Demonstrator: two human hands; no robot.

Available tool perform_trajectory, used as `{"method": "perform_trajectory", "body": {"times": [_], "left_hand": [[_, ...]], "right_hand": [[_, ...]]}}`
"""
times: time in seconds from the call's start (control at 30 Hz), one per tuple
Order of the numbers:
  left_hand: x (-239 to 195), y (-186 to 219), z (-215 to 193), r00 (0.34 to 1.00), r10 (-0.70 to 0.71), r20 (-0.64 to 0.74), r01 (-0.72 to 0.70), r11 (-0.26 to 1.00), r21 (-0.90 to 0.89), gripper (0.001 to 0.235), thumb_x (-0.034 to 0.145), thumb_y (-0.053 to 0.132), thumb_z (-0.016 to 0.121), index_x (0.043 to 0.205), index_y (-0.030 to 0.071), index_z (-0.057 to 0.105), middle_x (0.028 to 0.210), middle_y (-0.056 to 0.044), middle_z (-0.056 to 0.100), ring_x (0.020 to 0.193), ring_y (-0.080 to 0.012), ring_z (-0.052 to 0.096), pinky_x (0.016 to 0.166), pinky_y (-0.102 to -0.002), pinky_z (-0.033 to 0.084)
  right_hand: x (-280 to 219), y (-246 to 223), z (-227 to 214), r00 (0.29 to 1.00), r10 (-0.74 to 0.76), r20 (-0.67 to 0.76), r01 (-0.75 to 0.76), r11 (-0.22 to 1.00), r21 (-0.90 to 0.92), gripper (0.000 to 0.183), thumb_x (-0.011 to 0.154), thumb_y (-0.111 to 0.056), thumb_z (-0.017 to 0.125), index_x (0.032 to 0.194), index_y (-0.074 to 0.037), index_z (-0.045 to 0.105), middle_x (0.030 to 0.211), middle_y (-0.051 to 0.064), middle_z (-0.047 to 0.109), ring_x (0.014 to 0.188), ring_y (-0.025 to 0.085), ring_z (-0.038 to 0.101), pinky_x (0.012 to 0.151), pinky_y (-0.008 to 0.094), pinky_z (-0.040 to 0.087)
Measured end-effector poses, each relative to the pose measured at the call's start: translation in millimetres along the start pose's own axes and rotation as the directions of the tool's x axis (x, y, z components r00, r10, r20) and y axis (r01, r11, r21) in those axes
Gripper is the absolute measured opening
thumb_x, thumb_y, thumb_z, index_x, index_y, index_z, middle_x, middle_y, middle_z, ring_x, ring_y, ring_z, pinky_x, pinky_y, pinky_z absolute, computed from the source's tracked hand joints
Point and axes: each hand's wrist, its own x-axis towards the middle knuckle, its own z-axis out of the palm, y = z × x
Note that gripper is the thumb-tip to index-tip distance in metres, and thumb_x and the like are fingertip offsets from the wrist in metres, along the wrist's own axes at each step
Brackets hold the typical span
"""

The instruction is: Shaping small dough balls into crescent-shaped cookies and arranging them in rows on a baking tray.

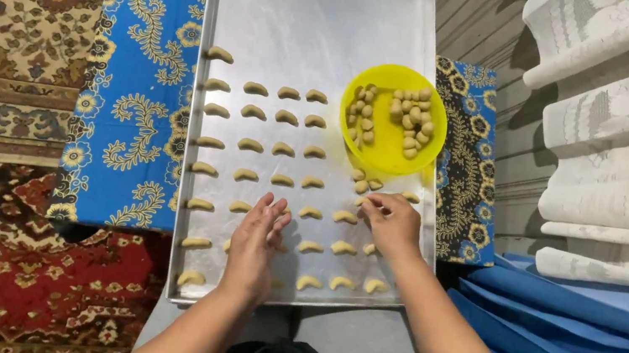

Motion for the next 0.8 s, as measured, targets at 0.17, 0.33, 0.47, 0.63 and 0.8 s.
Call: {"method": "perform_trajectory", "body": {"times": [0.17, 0.33, 0.47, 0.63, 0.8], "left_hand": [[0, 0, 4, 0.999, -0.026, -0.027, 0.026, 0.999, 0.018, 0.062, 0.104, 0.031, 0.056, 0.157, 0.005, 0.04, 0.144, -0.011, 0.063, 0.116, -0.0166, 0.064, 0.087, -0.02, 0.046], [1, -4, 3, 0.999, -0.031, -0.022, 0.032, 0.999, 0.031, 0.06, 0.104, 0.03, 0.056, 0.157, 0.006, 0.042, 0.142, -0.011, 0.064, 0.117, -0.0184, 0.065, 0.087, -0.021, 0.047], [1, -2, 2, 0.999, -0.029, -0.03, 0.03, 0.999, 0.032, 0.06, 0.103, 0.03, 0.057, 0.156, 0.006, 0.044, 0.141, -0.014, 0.065, 0.118, -0.0216, 0.065, 0.089, -0.024, 0.048], [4, -3, 0, 0.999, -0.024, -0.039, 0.026, 0.999, 0.048, 0.058, 0.104, 0.03, 0.056, 0.155, 0.005, 0.045, 0.139, -0.013, 0.066, 0.116, -0.0198, 0.066, 0.09, -0.024, 0.049], [7, -2, 0, 0.998, -0.024, -0.052, 0.026, 0.998, 0.051, 0.058, 0.104, 0.03, 0.056, 0.154, 0.003, 0.045, 0.137, -0.014, 0.066, 0.117, -0.0207, 0.066, 0.093, -0.025, 0.049]], "right_hand": [[7, 8, 2, 0.994, -0.074, -0.074, 0.08, 0.994, 0.076, 0.02, 0.079, -0.028, 0.09, 0.098, -0.025, 0.082, 0.086, -0.002, 0.075, 0.079, 0.017, 0.069, 0.073, 0.029, 0.059], [5, 1, 19, 0.974, -0.212, -0.079, 0.216, 0.976, 0.035, 0.017, 0.081, -0.027, 0.088, 0.096, -0.021, 0.082, 0.084, 0.003, 0.075, 0.082, 0.024, 0.071, 0.074, 0.033, 0.059], [3, -25, 19, 0.881, -0.457, -0.122, 0.444, 0.888, -0.124, 0.013, 0.085, -0.021, 0.084, 0.095, -0.014, 0.082, 0.081, 0.006, 0.073, 0.081, 0.029, 0.071, 0.076, 0.036, 0.059], [22, -7, 40, 0.798, -0.579, -0.164, 0.543, 0.811, -0.218, 0.012, 0.084, -0.021, 0.083, 0.094, -0.015, 0.08, 0.085, 0.004, 0.068, 0.085, 0.027, 0.068, 0.08, 0.035, 0.056], [28, 3, 49, 0.786, -0.596, -0.164, 0.542, 0.792, -0.281, 0.011, 0.086, -0.024, 0.082, 0.094, -0.017, 0.08, 0.082, 0.003, 0.062, 0.083, 0.028, 0.065, 0.079, 0.036, 0.055]]}}
